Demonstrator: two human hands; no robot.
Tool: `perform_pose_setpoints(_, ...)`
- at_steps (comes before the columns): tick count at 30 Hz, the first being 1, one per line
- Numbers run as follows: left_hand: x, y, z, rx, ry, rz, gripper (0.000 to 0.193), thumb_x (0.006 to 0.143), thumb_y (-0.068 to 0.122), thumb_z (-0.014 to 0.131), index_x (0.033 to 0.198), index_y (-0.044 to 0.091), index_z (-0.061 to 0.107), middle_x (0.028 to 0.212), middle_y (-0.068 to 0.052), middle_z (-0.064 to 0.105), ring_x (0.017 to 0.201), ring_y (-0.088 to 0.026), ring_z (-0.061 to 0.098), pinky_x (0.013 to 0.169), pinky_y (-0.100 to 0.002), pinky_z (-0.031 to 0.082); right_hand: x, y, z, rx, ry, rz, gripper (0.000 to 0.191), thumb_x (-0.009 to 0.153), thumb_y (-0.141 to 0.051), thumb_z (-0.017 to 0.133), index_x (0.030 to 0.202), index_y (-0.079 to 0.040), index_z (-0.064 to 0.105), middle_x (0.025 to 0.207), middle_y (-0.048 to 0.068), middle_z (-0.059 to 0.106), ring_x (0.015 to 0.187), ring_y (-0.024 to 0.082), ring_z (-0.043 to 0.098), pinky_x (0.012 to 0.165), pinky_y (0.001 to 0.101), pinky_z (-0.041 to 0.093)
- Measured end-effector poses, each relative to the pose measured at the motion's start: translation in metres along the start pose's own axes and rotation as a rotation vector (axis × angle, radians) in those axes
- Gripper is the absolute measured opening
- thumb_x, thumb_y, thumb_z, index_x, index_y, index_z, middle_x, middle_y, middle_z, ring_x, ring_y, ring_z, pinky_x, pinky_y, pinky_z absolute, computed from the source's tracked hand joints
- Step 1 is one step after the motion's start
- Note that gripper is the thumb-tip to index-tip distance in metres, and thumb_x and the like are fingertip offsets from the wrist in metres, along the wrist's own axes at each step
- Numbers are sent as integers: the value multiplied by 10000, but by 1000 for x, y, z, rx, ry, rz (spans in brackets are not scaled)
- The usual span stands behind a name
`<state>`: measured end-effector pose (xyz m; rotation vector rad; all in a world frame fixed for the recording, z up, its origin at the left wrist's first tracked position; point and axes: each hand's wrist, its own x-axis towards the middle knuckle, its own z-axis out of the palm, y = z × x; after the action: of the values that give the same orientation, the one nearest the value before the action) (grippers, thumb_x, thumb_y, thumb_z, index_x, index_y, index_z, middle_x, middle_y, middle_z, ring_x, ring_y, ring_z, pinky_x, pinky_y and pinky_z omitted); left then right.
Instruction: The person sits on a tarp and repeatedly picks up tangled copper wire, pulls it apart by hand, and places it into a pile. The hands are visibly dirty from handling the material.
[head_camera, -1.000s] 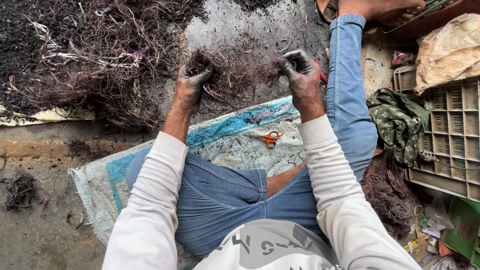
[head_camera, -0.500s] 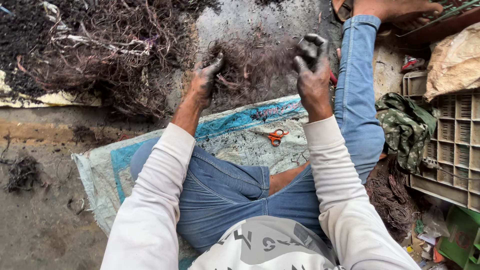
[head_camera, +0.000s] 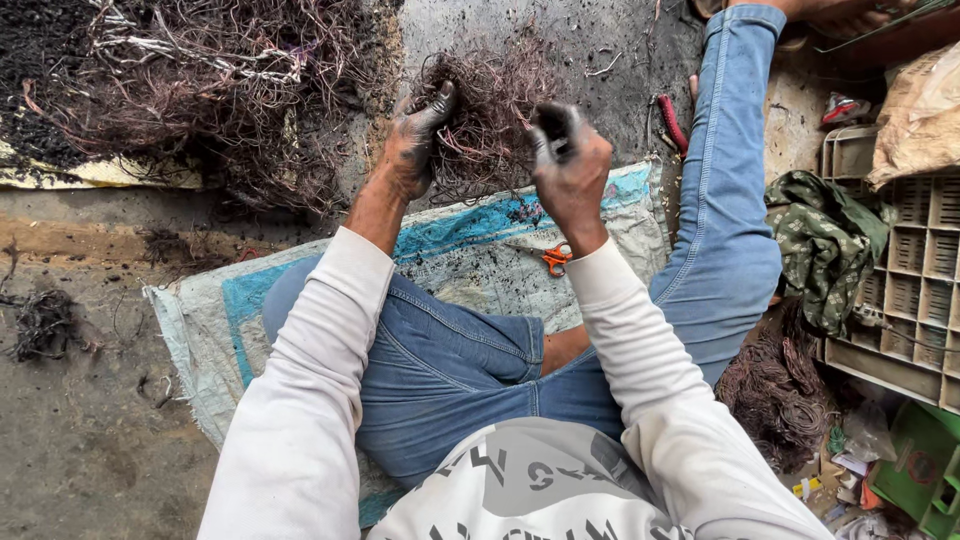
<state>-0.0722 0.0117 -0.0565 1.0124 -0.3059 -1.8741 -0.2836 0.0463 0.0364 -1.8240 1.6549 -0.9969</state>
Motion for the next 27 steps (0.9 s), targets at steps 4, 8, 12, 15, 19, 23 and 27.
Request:
perform_pose_setpoints(4, 8, -3, -6, 64, 102, -13, 1249, 641, 442, 938, 1531, -6, 185, 1288, -218, 636, 1320, -370, 517, 1164, -669, 324, 11, 19, -18, 456, 39, 135, 149, 1041, -36, 663, 1187, -13, 687, 1080, 132, 747, 968, 206, 750, 870, 329, 656)
perform_pose_setpoints(8, 22, -12, -18, 147, 209, -35, 1287, 699, 488, 909, 1570, -2, 97, 1323, -149, 652, 1328, -299, 487, 1178, -629, 241, 18, 33, -52, 831, 75, 334, 158, 1065, 21, 627, 1218, 14, 667, 1034, 150, 731, 864, 190, 719, 769, 293, 614)
perform_pose_setpoints(12, 28, -18, -22, 215, 325, -49, 1313, 631, 556, 849, 1570, 7, 114, 1246, -267, 672, 1276, -373, 581, 1168, -616, 298, 15, 33, -72, 1001, 86, 381, 206, 1032, 74, 595, 1218, 8, 653, 1044, 179, 716, 741, 184, 684, 668, 304, 602)
perform_pose_setpoints(15, 29, -16, -18, 257, 422, 35, 1258, 704, 451, 904, 1562, 0, 101, 1299, -187, 654, 1303, -322, 549, 1154, -634, 285, 8, 26, -75, 1008, -14, 366, 238, 1008, 114, 601, 1214, 4, 649, 1103, 195, 723, 709, 177, 655, 630, 278, 550)
perform_pose_setpoints(19, 25, -12, -15, -87, 461, -90, 905, 751, 356, 788, 1441, 86, 269, 1107, -144, 679, 1091, -334, 670, 918, -681, 546, -6, 13, -62, 1011, -183, 373, 208, 1021, 158, 584, 1140, -8, 621, 1207, 227, 732, 700, 158, 615, 644, 271, 527)
perform_pose_setpoints(23, 17, -21, -8, -191, 227, 14, 593, 742, 372, 864, 1187, 39, 656, 1076, -172, 698, 1039, -334, 676, 897, -602, 603, -22, -4, -41, 927, -349, 393, 312, 948, 147, 535, 1192, -45, 572, 1393, 186, 665, 663, 139, 615, 587, 266, 534)
perform_pose_setpoints(27, 8, -34, 4, -141, 61, 74, 846, 702, 354, 976, 1339, -13, 559, 1159, -177, 688, 1127, -338, 666, 956, -571, 584, -24, -18, -25, 668, -394, 309, 460, 901, 154, 487, 1308, -61, 495, 1399, 188, 629, 733, 149, 660, 636, 304, 595)
